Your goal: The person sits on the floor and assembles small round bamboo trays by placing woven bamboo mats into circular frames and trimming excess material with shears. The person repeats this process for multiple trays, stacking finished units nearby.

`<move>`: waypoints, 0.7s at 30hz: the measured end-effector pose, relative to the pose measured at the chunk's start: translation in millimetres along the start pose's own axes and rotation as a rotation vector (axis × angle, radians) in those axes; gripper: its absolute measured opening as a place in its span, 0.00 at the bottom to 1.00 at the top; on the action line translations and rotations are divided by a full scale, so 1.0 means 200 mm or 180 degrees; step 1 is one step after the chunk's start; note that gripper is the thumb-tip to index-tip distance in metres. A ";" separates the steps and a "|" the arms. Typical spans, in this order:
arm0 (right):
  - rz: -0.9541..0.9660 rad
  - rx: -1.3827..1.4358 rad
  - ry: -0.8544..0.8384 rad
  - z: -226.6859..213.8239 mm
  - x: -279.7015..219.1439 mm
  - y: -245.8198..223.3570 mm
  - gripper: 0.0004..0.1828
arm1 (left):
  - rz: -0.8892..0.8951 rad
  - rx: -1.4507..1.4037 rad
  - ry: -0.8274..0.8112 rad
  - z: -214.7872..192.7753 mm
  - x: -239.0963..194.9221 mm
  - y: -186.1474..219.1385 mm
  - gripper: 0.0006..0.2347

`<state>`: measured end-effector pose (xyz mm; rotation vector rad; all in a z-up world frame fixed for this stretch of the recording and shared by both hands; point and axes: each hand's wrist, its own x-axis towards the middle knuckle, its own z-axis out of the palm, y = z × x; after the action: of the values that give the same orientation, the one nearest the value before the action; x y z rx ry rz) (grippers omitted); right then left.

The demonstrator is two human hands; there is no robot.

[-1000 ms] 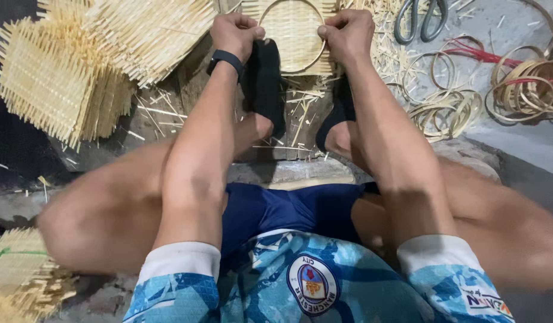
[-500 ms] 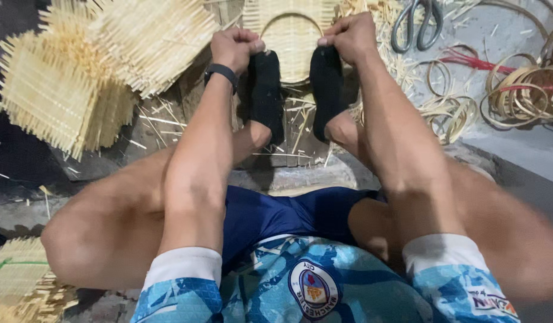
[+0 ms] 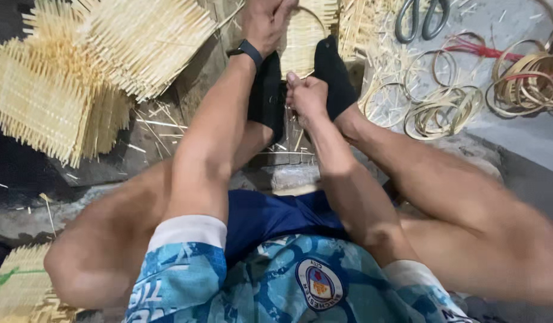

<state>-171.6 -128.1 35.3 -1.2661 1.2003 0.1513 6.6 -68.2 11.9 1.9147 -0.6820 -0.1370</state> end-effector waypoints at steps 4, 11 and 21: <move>-0.1038 -0.0061 0.0065 0.01 0.01 0.04 0.16 | 0.0071 -0.0009 0.0112 0.04 0.00 -0.07 0.10; -0.2777 -0.1581 0.0854 -0.24 0.19 -0.41 0.13 | -0.0996 0.0000 -0.0066 0.12 0.03 -0.16 0.15; -0.0519 -0.0358 0.0230 -0.23 0.53 -0.44 0.17 | -0.2032 -0.1363 -0.0299 0.15 0.05 -0.32 0.13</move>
<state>-92.7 -249.9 19.9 -1.4728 1.1574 0.0543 27.9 -79.2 -56.2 1.6484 -0.0618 -0.7179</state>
